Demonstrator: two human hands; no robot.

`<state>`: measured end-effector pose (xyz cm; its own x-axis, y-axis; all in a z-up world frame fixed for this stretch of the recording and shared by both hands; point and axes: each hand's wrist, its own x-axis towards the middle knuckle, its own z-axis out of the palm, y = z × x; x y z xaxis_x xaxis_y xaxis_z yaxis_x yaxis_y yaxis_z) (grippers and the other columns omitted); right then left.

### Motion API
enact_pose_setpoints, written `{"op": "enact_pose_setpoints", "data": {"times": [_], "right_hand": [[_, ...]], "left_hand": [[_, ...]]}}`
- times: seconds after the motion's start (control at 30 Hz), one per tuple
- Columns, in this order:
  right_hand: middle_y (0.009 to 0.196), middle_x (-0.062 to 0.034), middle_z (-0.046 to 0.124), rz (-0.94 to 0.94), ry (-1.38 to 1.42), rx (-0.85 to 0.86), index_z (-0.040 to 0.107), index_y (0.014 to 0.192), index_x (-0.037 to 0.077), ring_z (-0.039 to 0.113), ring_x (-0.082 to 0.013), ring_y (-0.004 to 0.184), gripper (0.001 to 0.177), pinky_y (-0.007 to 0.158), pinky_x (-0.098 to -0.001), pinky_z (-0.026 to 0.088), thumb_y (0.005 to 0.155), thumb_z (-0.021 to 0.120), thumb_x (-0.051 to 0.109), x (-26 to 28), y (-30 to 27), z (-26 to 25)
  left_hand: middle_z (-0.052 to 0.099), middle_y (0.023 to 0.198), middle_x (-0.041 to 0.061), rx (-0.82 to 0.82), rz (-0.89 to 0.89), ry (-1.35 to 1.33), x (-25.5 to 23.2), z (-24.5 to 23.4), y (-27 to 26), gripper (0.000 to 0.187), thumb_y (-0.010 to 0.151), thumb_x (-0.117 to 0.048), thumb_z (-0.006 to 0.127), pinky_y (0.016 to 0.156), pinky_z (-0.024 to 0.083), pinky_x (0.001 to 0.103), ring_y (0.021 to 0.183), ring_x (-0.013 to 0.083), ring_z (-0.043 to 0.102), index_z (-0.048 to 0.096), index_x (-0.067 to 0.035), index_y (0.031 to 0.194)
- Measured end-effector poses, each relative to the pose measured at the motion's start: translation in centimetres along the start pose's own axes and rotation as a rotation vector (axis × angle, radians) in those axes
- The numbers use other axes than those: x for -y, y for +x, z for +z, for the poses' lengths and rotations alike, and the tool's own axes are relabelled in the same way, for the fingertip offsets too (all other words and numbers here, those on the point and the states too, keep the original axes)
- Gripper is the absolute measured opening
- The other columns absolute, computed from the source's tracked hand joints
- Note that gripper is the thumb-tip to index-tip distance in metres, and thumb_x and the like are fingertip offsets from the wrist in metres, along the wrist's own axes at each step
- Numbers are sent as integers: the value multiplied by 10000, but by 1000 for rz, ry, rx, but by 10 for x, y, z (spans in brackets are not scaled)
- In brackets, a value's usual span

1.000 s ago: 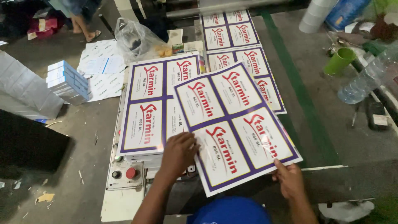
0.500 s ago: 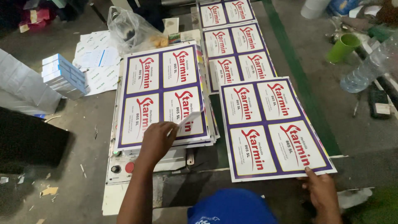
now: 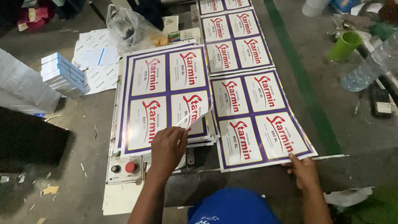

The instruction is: Inspecting and handling printed label sheets at a workstation.

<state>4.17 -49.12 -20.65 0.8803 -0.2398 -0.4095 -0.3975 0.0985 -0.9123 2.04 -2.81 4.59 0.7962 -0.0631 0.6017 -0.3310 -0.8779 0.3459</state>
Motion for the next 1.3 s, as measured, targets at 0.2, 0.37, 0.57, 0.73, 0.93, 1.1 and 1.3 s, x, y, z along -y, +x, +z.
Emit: {"op": "enact_pose_setpoints", "data": {"times": [0.2, 0.37, 0.57, 0.73, 0.93, 1.1, 1.3], "right_hand": [[1047, -140, 738, 86, -62, -55, 638, 1252, 24, 715, -206, 804, 303, 601, -341, 508, 1028, 632, 228, 48, -3, 32], [1103, -167, 749, 158, -57, -116, 549, 1398, 73, 706, -215, 822, 407, 625, -339, 511, 1023, 590, 224, 43, -12, 27], [1095, -128, 779, 23, -107, 220, 594, 1394, 54, 723, -203, 796, 451, 586, -327, 519, 975, 595, 222, 47, -53, 80], [902, -143, 741, -36, -42, 554, 592, 1171, -43, 692, -215, 689, 338, 532, -340, 522, 1068, 603, 279, -18, -23, 96], [828, -85, 741, 81, 166, 461, 670, 1074, 34, 672, -182, 654, 239, 517, -324, 467, 955, 625, 237, 51, -61, 112], [837, -79, 729, -50, 169, 238, 656, 1065, 40, 668, -180, 681, 185, 528, -333, 479, 981, 659, 205, 20, -33, 62], [915, -78, 719, -1, 153, 42, 630, 1181, 73, 658, -204, 718, 220, 547, -345, 453, 999, 621, 197, 17, -26, 8]], "left_hand": [[757, 894, 85, -23, -103, -38, -8, -4, 0, 32, 876, -93, 757, 699, 561, 411, 803, 276, 724, 742, -69, 891], [760, 938, 94, 6, -80, -183, -13, 15, -20, 71, 851, -83, 776, 714, 595, 390, 833, 272, 740, 736, -70, 909], [756, 969, 111, 178, 115, -374, -56, 60, -33, 112, 843, -102, 780, 765, 585, 416, 901, 302, 734, 728, -63, 934], [749, 1015, 116, 348, 215, -317, -87, 82, -38, 146, 921, -200, 744, 856, 538, 446, 1000, 305, 712, 722, -57, 945], [734, 1155, 170, 345, 290, -341, -67, 59, -28, 336, 876, -273, 753, 980, 486, 464, 1133, 333, 668, 726, -3, 1075], [757, 1203, 113, 312, -26, -174, 2, 48, -22, 269, 885, -217, 752, 1008, 473, 451, 1171, 292, 663, 780, -79, 1115], [693, 1261, 169, 233, 45, 4, 42, 13, -13, 481, 747, -304, 832, 999, 453, 487, 1245, 350, 582, 731, -13, 1117]]}}
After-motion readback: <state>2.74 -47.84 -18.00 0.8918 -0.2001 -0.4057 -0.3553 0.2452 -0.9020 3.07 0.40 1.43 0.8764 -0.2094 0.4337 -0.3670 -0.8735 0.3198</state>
